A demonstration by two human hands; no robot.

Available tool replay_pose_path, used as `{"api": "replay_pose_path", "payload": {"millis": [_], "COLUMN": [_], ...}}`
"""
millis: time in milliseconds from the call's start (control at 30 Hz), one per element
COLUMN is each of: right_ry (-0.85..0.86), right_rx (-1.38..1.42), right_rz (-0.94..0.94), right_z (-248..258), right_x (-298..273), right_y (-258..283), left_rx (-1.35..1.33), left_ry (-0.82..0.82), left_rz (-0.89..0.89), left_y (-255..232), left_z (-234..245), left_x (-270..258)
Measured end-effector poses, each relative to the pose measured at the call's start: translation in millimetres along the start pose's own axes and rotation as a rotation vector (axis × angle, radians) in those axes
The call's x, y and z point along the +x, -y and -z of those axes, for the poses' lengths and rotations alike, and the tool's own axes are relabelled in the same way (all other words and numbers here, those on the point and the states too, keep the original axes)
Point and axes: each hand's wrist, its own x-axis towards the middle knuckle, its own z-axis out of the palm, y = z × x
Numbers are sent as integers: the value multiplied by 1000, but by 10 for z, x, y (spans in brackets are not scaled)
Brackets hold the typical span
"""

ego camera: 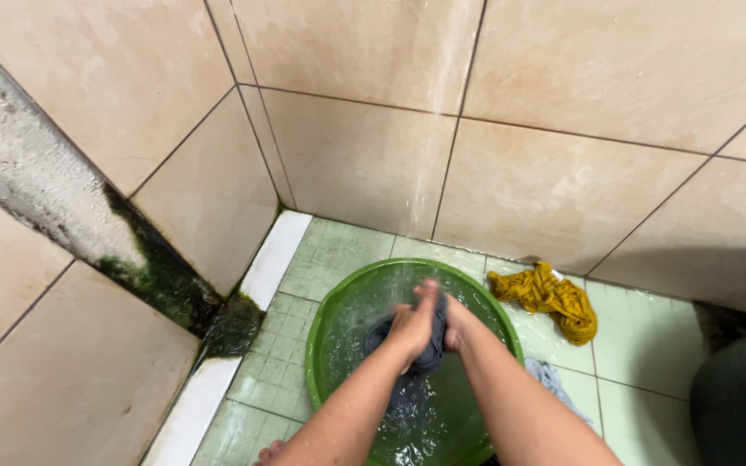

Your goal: The person washes several pieces of clothing by hand in a green basin under a running tap. They submerge, scrub, and rinse a dark garment, a grey garment, and a yellow garment sequentially, then wring out each item and place it aside.

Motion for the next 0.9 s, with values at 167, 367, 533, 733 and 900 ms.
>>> {"api": "replay_pose_path", "payload": {"millis": [167,367,533,733,900], "right_ry": [-600,-790,-385,-630,-622], "right_rx": [-436,-926,-164,-1196,-1191], "right_rz": [484,214,59,146,229], "right_z": [-852,-702,469,1203,1122], "right_x": [112,190,461,561,496], "right_y": [-455,-540,-396,-978,-771], "left_rx": [-805,-609,-131,349,603], "left_ry": [270,-26,311,280,-73], "left_rz": [477,142,132,125,358], "left_y": [235,225,249,763,551], "left_z": [801,735,361,621,720], "left_x": [239,105,-32,-289,-453]}}
